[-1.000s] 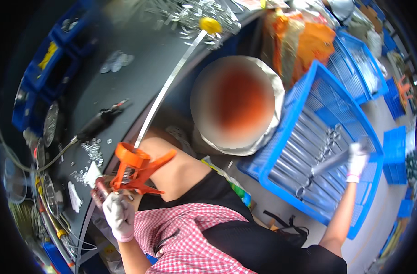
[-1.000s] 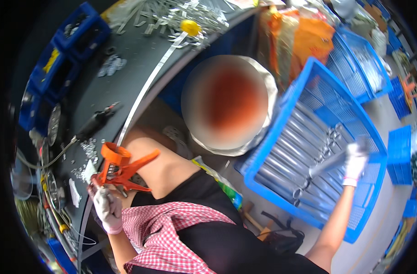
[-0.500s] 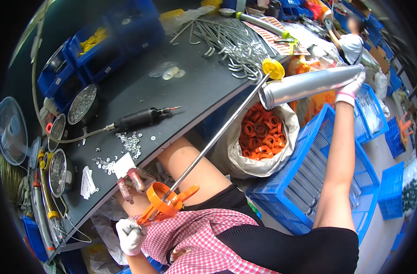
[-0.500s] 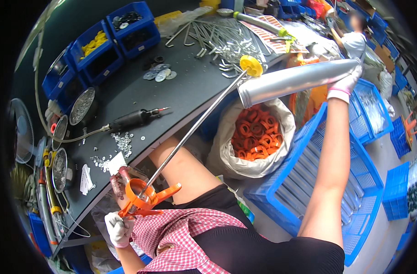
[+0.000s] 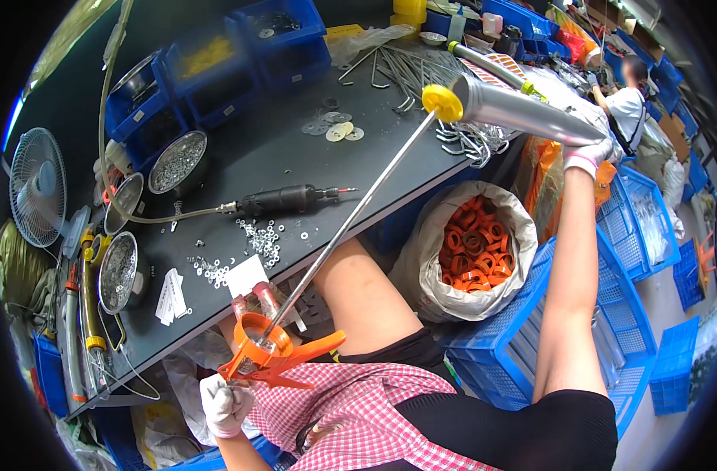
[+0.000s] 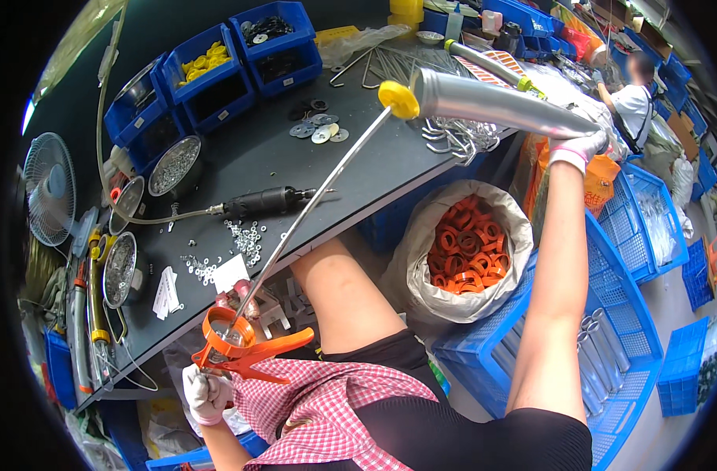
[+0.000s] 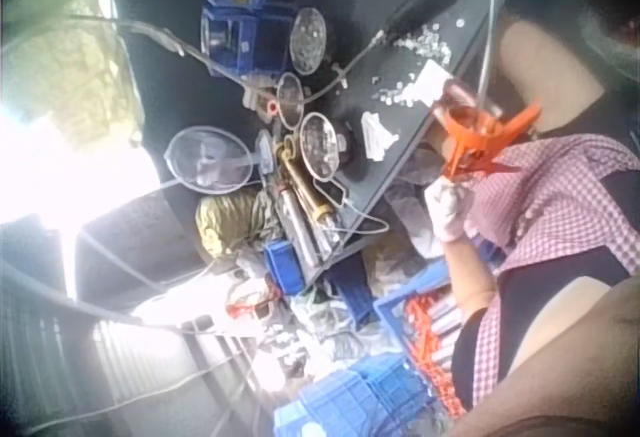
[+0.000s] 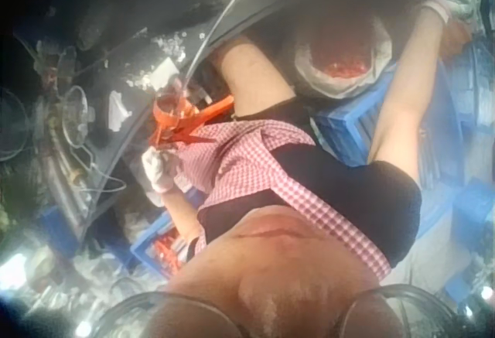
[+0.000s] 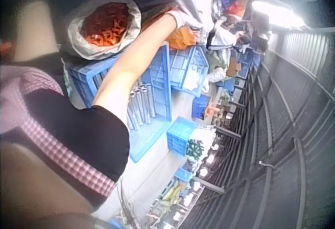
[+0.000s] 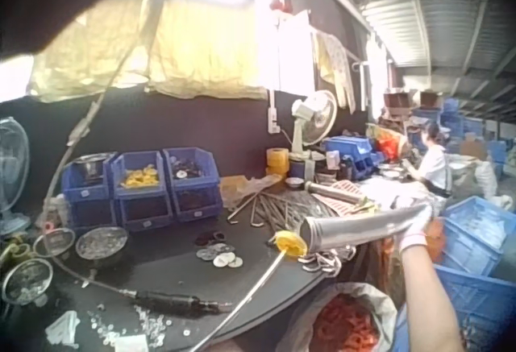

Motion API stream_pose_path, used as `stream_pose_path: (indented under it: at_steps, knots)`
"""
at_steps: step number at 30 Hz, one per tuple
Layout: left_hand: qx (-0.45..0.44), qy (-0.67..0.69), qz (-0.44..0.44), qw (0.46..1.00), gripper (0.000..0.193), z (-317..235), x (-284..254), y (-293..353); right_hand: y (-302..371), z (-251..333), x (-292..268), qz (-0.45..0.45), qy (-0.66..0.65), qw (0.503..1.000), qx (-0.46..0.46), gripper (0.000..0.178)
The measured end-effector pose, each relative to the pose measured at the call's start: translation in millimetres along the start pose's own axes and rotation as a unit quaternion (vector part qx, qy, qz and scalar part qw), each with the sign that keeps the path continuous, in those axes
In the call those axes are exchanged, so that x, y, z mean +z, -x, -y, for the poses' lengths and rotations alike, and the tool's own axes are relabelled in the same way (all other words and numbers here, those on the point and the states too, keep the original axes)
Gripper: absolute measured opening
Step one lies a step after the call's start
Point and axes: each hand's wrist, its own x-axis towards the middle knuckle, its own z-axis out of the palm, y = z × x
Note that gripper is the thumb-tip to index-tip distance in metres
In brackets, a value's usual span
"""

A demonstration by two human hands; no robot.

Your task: The person assembles components of a hardware device by inserting metal rods into a larger assembly and securing parts with screws and metal washers using a pneumatic screwdriver.

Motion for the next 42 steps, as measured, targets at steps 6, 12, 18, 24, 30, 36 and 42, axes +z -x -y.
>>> stream_pose_path:
  at_steps: [6,12,18,24,30,36,42]
  knots:
    - [-0.012,0.043,-0.06,0.997,0.036,-1.9,-26.0,16.5,12.4,-30.6,-3.8,-0.096,0.129,0.982,0.101,0.058]
    - [-0.018,-0.031,-0.078,0.996,0.027,-29.9,-36.4,17.0,28.5,-42.0,3.3,-0.111,0.119,0.974,0.159,0.054]
    - [-0.131,-0.061,-0.097,0.985,0.023,-24.9,-39.0,3.1,19.2,-47.6,-40.1,-0.109,0.164,0.962,0.191,0.061]
    - [-0.155,-0.067,-0.062,0.984,0.023,-31.7,-42.5,1.7,32.3,-32.6,-55.1,-0.109,0.193,0.955,0.195,0.047]
    - [-0.118,-0.085,-0.026,0.989,0.031,-46.5,-51.8,6.9,23.8,-21.2,-49.2,-0.068,0.177,0.973,0.134,0.055]
    - [-0.182,-0.14,-0.042,0.972,0.022,-31.8,-21.8,-11.5,45.6,-43.8,-15.0,-0.033,0.106,0.973,0.203,0.055]
    - [-0.069,-0.016,0.007,0.997,0.04,-17.9,-19.4,-21.7,147.8,-31.8,34.4,0.161,-0.046,0.931,0.324,0.059]
